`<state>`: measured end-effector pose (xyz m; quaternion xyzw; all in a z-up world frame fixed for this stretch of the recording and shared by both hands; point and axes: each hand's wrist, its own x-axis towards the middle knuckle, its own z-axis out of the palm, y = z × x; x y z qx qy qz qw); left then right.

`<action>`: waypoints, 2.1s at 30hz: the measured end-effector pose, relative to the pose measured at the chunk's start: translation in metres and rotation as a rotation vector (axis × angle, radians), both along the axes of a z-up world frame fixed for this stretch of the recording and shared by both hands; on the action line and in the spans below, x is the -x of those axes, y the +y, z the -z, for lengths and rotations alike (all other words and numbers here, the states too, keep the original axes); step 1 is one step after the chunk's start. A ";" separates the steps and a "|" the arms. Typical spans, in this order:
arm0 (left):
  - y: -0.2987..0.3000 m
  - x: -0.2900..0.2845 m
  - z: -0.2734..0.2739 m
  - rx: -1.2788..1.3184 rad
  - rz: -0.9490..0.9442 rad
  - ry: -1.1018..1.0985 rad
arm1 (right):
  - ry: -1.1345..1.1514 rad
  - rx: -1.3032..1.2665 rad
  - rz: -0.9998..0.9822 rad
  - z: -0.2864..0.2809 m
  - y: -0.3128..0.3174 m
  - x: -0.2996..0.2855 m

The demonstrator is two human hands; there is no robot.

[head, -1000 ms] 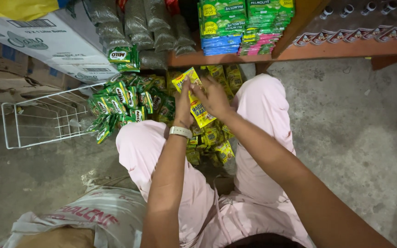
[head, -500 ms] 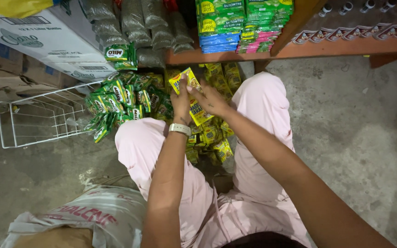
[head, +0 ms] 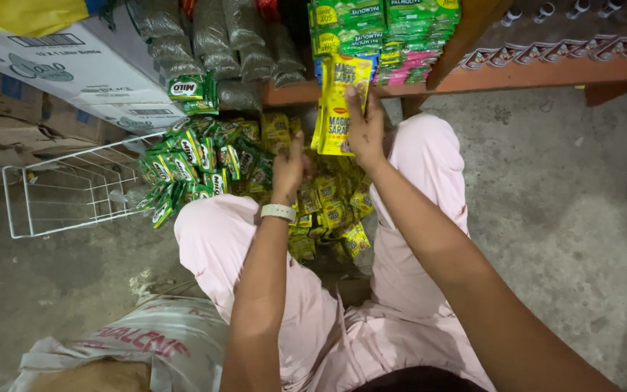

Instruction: Sorting and stacking yellow seasoning packets onto shelves in a grocery store.

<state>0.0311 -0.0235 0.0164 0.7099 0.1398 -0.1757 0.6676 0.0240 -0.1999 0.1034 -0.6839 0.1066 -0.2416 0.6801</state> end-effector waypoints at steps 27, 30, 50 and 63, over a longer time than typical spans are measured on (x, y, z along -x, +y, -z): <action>-0.045 0.028 -0.044 0.054 -0.113 -0.584 | -0.013 0.615 -0.120 -0.020 0.026 0.032; -0.041 0.030 -0.053 0.125 -0.102 -0.601 | -0.182 0.501 -0.289 -0.036 0.022 0.039; -0.075 -0.055 -0.321 0.002 0.111 -1.265 | -0.351 0.502 -0.309 -0.257 -0.039 -0.030; -0.105 -0.260 -0.393 0.142 0.207 -1.409 | -0.263 1.276 0.136 -0.374 -0.135 -0.221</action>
